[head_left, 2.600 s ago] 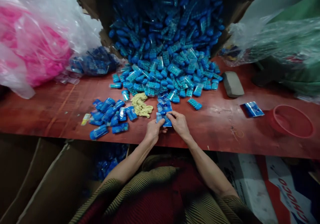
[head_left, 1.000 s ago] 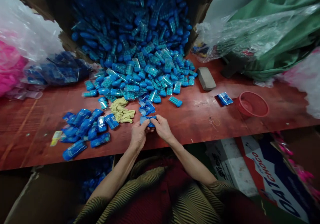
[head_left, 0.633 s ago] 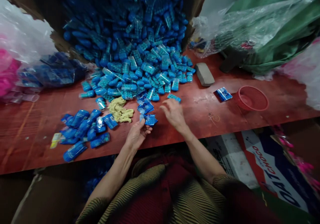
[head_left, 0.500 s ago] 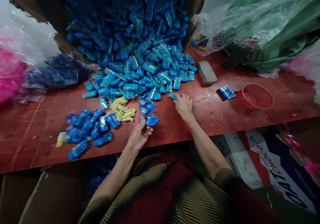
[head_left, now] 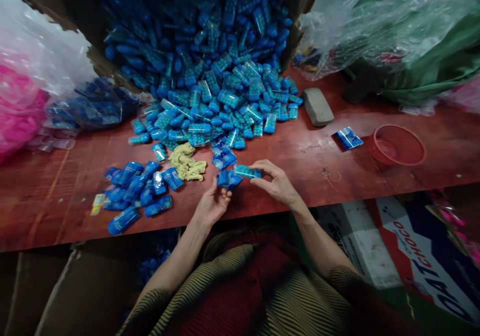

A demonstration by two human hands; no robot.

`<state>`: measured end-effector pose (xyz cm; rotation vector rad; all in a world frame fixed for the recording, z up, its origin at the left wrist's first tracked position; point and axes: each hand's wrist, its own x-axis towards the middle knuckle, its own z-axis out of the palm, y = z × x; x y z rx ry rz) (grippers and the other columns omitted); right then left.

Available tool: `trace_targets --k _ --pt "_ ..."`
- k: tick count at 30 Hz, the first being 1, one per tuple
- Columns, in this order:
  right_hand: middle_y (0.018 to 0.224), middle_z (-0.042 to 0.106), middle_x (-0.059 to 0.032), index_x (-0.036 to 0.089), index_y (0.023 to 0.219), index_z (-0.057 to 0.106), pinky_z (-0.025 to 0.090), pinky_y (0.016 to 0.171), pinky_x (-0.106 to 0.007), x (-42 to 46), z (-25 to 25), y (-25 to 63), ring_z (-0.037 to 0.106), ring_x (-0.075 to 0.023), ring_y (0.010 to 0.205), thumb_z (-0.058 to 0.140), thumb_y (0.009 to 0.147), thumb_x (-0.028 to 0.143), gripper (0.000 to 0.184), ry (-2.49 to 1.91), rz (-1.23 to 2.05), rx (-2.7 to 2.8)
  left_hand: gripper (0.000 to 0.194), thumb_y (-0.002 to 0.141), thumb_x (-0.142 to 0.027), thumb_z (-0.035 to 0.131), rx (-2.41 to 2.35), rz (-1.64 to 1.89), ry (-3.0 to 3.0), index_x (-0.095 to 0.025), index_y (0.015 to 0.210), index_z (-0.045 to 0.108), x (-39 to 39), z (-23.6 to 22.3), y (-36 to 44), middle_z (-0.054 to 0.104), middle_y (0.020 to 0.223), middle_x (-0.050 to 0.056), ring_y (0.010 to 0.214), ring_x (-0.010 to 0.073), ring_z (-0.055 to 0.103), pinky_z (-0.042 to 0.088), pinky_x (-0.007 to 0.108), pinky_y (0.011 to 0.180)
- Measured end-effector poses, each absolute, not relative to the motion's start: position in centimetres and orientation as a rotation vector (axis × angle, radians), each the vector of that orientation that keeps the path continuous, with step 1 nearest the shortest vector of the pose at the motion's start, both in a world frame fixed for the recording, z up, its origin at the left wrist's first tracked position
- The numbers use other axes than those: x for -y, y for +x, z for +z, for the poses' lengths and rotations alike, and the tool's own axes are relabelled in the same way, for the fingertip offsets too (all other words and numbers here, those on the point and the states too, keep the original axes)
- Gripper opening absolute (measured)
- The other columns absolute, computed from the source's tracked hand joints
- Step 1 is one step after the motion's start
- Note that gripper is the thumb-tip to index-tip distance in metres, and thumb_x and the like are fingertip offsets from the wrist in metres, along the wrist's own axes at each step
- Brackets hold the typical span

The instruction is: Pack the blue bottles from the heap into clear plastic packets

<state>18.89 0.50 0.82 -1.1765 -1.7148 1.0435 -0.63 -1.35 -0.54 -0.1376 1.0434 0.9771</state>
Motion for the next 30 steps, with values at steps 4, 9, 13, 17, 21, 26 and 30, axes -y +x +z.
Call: trace_targets --k 4,9,13,17,21,26,30 --pt "0.102 0.060 -0.0057 0.022 0.103 0.064 0.045 0.087 -0.034 0.5 1.5 18.4 0.056 -0.0183 0.099 0.061 0.082 0.031 0.024 -1.091 0.892 1.879 0.024 0.089 -0.029 0.047 -1.038 0.997 -0.117 -0.016 0.070 0.056 1.5 -0.6 -0.5 0.048 0.050 -0.001 0.046 0.0082 0.051 0.044 0.015 0.041" --pt "0.102 0.059 -0.0076 0.021 0.106 0.063 0.047 0.084 -0.036 0.8 1.0 18.1 0.054 -0.0201 0.097 0.060 0.083 0.027 0.024 -1.080 0.643 2.033 0.031 0.092 -0.029 0.041 -1.002 0.990 -0.109 -0.015 0.067 0.054 1.7 -0.5 -0.6 0.048 0.049 -0.001 0.046 0.0096 0.053 0.044 0.016 0.040" --pt "0.101 0.059 -0.0078 0.021 0.107 0.063 0.049 0.081 -0.036 0.9 1.0 18.0 0.054 -0.0207 0.093 0.059 0.084 0.026 0.024 -1.077 0.526 2.088 0.030 0.093 -0.027 0.037 -1.004 0.999 -0.092 -0.014 0.075 0.057 1.7 -0.2 -0.5 0.048 0.046 -0.001 0.044 0.0107 0.054 0.045 0.016 0.040" --pt "0.100 0.057 -0.0086 0.020 0.108 0.062 0.049 0.079 -0.036 1.0 1.3 17.8 0.054 -0.0214 0.092 0.056 0.085 0.024 0.024 -1.109 0.456 2.119 0.030 0.093 -0.028 0.035 -0.998 1.017 -0.083 -0.014 0.078 0.057 1.7 0.0 -0.4 0.048 0.045 -0.001 0.042 0.0108 0.053 0.045 0.017 0.041" --pt "0.102 0.055 -0.0088 0.021 0.110 0.060 0.050 0.081 -0.037 1.4 1.6 17.4 0.054 -0.0222 0.096 0.055 0.085 0.023 0.025 -1.168 0.433 2.129 0.031 0.094 -0.027 0.035 -0.993 1.025 -0.097 -0.013 0.077 0.057 1.7 -0.1 -0.4 0.048 0.045 -0.001 0.042 0.0107 0.052 0.045 0.017 0.041" --pt "0.102 0.054 -0.0087 0.021 0.110 0.059 0.050 0.082 -0.036 1.8 1.6 17.0 0.054 -0.0212 0.096 0.053 0.086 0.023 0.025 -1.183 0.429 2.078 0.031 0.094 -0.027 0.034 -0.994 1.018 -0.102 -0.013 0.084 0.060 1.7 -0.2 -0.4 0.048 0.046 -0.001 0.044 0.0106 0.053 0.045 0.017 0.041" --pt "0.103 0.054 -0.0090 0.020 0.110 0.059 0.051 0.082 -0.035 2.1 1.3 16.7 0.054 -0.0214 0.096 0.053 0.087 0.023 0.025 -1.170 0.394 2.086 0.030 0.093 -0.027 0.038 -0.997 1.018 -0.123 -0.014 0.074 0.057 1.7 -0.2 -0.5 0.048 0.046 -0.001 0.044 0.0105 0.054 0.046 0.017 0.042"
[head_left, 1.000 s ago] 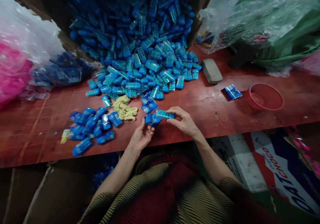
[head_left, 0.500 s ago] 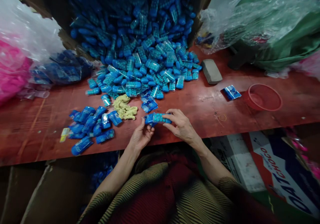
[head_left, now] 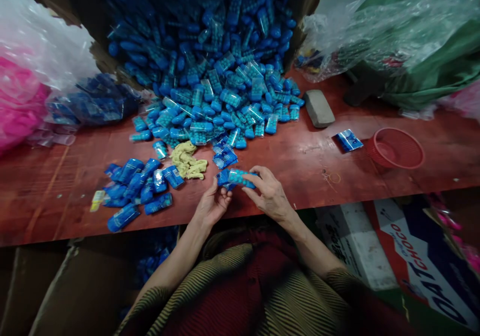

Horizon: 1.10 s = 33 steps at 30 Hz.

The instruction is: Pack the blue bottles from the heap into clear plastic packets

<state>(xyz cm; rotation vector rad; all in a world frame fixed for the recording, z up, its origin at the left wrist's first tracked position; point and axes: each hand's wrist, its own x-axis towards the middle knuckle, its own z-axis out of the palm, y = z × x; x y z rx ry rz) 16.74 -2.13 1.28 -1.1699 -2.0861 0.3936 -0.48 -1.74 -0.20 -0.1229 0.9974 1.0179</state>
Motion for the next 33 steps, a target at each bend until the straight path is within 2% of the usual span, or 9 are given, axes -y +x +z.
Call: trace_targets --k 10,26,33 --pt "0.109 0.055 -0.0109 0.019 0.112 0.060 0.051 0.081 -0.037 2.6 0.6 16.6 0.053 -0.0225 0.096 0.052 0.087 0.021 0.026 -1.181 0.248 2.103 0.034 0.093 -0.027 0.035 -0.998 1.008 -0.138 -0.014 0.070 0.055 1.8 0.2 -0.2 0.049 0.044 -0.001 0.042 0.0100 0.055 0.048 0.017 0.043" --pt "0.108 0.053 -0.0086 0.022 0.112 0.059 0.050 0.088 -0.037 2.6 0.0 16.8 0.056 -0.0200 0.102 0.056 0.085 0.023 0.027 -1.116 0.532 1.943 0.038 0.094 -0.027 0.034 -0.996 1.057 -0.017 -0.012 0.065 0.054 1.9 -0.3 -0.4 0.052 0.045 0.001 0.046 0.0131 0.060 0.050 0.020 0.043" --pt "0.110 0.053 -0.0095 0.022 0.111 0.059 0.050 0.088 -0.039 2.6 -0.1 16.9 0.055 -0.0211 0.103 0.056 0.085 0.023 0.026 -1.148 0.527 1.965 0.033 0.090 -0.029 0.045 -0.976 1.044 -0.059 -0.012 0.063 0.054 1.9 -0.4 -0.6 0.052 0.045 0.001 0.047 0.0136 0.060 0.051 0.020 0.043"
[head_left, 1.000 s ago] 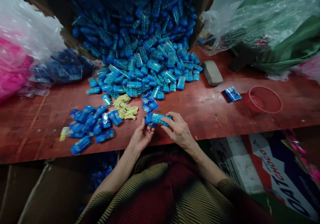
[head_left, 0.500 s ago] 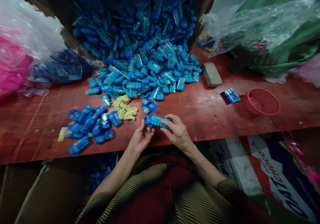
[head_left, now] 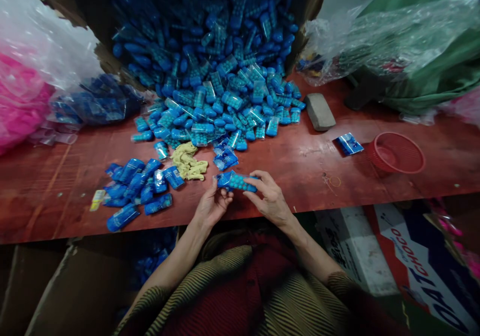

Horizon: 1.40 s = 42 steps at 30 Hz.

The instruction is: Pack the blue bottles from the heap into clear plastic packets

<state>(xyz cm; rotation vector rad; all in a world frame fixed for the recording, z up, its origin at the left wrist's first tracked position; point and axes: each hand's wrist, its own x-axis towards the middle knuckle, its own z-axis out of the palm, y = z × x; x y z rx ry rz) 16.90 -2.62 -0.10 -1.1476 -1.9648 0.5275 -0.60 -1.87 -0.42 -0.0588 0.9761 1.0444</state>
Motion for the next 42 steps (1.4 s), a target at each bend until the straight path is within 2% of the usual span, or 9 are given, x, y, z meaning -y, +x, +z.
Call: trace_targets --k 14,29,36,42 --pt "0.109 0.054 -0.0090 0.021 0.111 0.058 0.051 0.087 -0.037 2.59 0.00 16.87 0.056 -0.0204 0.102 0.055 0.086 0.022 0.026 -1.134 0.535 1.989 0.035 0.092 -0.028 0.040 -0.977 1.077 0.017 -0.013 0.063 0.054 1.99 -0.51 -0.79 0.053 0.045 0.000 0.048 0.0139 0.060 0.051 0.022 0.044" --pt "0.110 0.055 -0.0091 0.023 0.111 0.060 0.052 0.084 -0.038 2.46 0.35 17.01 0.055 -0.0217 0.100 0.054 0.087 0.022 0.025 -1.118 0.499 2.060 0.030 0.088 -0.031 0.049 -0.983 1.087 0.064 -0.013 0.065 0.055 1.76 -0.65 -0.96 0.053 0.044 0.000 0.047 0.0152 0.061 0.051 0.023 0.044" --pt "0.112 0.053 -0.0094 0.023 0.112 0.059 0.050 0.089 -0.038 2.46 0.11 16.95 0.054 -0.0213 0.105 0.053 0.087 0.021 0.026 -1.119 0.538 1.996 0.029 0.090 -0.029 0.046 -0.976 1.076 0.067 -0.013 0.068 0.056 1.52 -0.55 -1.02 0.052 0.043 0.000 0.045 0.0147 0.060 0.051 0.023 0.045" --pt "0.112 0.053 -0.0092 0.023 0.112 0.060 0.050 0.089 -0.038 2.47 -0.24 16.87 0.055 -0.0205 0.105 0.053 0.086 0.021 0.027 -1.100 0.570 1.971 0.028 0.088 -0.031 0.050 -0.983 1.054 0.074 -0.013 0.066 0.055 1.71 -0.53 -1.01 0.051 0.043 -0.001 0.046 0.0145 0.060 0.051 0.023 0.045"
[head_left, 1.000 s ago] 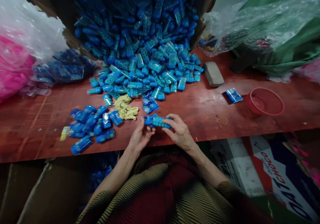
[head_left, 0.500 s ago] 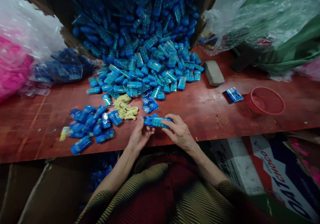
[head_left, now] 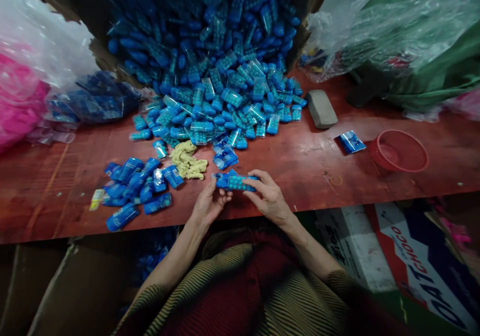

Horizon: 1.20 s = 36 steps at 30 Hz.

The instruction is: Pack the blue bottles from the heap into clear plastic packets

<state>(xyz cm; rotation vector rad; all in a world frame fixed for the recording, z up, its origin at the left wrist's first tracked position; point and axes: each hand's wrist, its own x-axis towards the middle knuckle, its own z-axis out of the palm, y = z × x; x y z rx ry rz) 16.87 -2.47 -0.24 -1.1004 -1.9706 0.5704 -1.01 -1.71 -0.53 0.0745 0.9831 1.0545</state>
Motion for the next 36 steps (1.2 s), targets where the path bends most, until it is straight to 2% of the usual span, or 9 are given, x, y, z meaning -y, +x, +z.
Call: trace_targets --k 9,13,16,18,22,28,31,34,36 --pt "0.109 0.055 -0.0091 0.021 0.108 0.060 0.052 0.087 -0.036 2.7 0.3 16.6 0.056 -0.0195 0.104 0.056 0.085 0.020 0.024 -1.014 0.670 1.963 0.025 0.089 -0.024 0.047 -1.000 1.094 0.044 -0.014 0.067 0.056 1.7 -0.5 -1.2 0.051 0.043 -0.002 0.037 0.0110 0.052 0.050 0.023 0.041" --pt "0.110 0.053 -0.0098 0.021 0.109 0.059 0.052 0.086 -0.036 2.6 0.4 16.7 0.056 -0.0200 0.105 0.055 0.086 0.019 0.024 -1.041 0.634 1.952 0.028 0.083 -0.030 0.057 -0.978 1.070 0.138 -0.014 0.061 0.053 1.9 -0.7 -1.2 0.052 0.043 -0.001 0.045 0.0149 0.059 0.051 0.024 0.043" --pt "0.110 0.053 -0.0089 0.022 0.110 0.059 0.053 0.086 -0.036 2.8 0.2 16.5 0.056 -0.0193 0.105 0.054 0.086 0.020 0.024 -1.034 0.646 1.956 0.026 0.079 -0.032 0.063 -0.966 1.080 0.173 -0.014 0.062 0.054 2.0 -0.8 -1.1 0.052 0.042 -0.003 0.042 0.0125 0.057 0.051 0.022 0.043" --pt "0.110 0.053 -0.0086 0.022 0.110 0.058 0.053 0.086 -0.035 3.0 0.0 16.2 0.056 -0.0189 0.105 0.054 0.086 0.020 0.024 -1.028 0.650 1.951 0.023 0.077 -0.032 0.066 -0.979 1.093 0.186 -0.013 0.067 0.057 2.1 -0.9 -0.9 0.058 0.049 -0.002 0.042 0.0112 0.057 0.051 0.021 0.042" --pt "0.112 0.052 -0.0111 0.018 0.113 0.058 0.052 0.089 -0.035 3.5 -0.8 15.6 0.055 -0.0201 0.106 0.052 0.087 0.019 0.026 -1.102 0.556 1.953 0.026 0.075 -0.035 0.067 -1.004 1.125 0.202 -0.013 0.087 0.063 2.2 -0.6 -0.2 0.071 0.076 0.005 0.061 0.0153 0.066 0.054 0.023 0.050" --pt "0.112 0.054 -0.0144 0.016 0.113 0.060 0.051 0.089 -0.038 4.5 -2.4 14.2 0.055 -0.0240 0.104 0.049 0.089 0.022 0.027 -1.204 0.403 2.021 0.019 0.072 -0.028 0.071 -1.053 1.096 0.126 -0.012 0.078 0.061 2.0 -0.5 0.1 0.069 0.070 0.003 0.059 0.0125 0.064 0.052 0.021 0.053" --pt "0.112 0.053 -0.0143 0.016 0.115 0.060 0.051 0.089 -0.036 4.7 -2.4 13.9 0.055 -0.0231 0.106 0.050 0.089 0.027 0.029 -1.139 0.541 1.928 0.010 0.075 -0.019 0.068 -1.022 1.062 0.082 -0.012 0.076 0.060 1.9 -0.7 -0.2 0.068 0.067 0.002 0.056 0.0110 0.062 0.051 0.020 0.052" --pt "0.109 0.054 -0.0105 0.019 0.110 0.062 0.048 0.091 -0.034 4.3 -2.0 14.1 0.055 -0.0189 0.106 0.048 0.090 0.024 0.024 -1.069 0.857 1.727 0.001 0.079 -0.013 0.062 -0.981 1.025 0.043 -0.012 0.079 0.061 1.7 -0.7 -0.5 0.070 0.073 0.004 0.063 0.0129 0.065 0.054 0.023 0.060" --pt "0.108 0.055 -0.0071 0.022 0.105 0.063 0.047 0.091 -0.032 4.0 -1.7 14.2 0.056 -0.0172 0.104 0.052 0.088 0.023 0.020 -1.060 1.081 1.542 0.005 0.081 -0.012 0.058 -0.954 1.021 0.040 -0.012 0.083 0.062 1.7 -0.7 -0.5 0.071 0.079 0.006 0.070 0.0142 0.067 0.055 0.025 0.066"
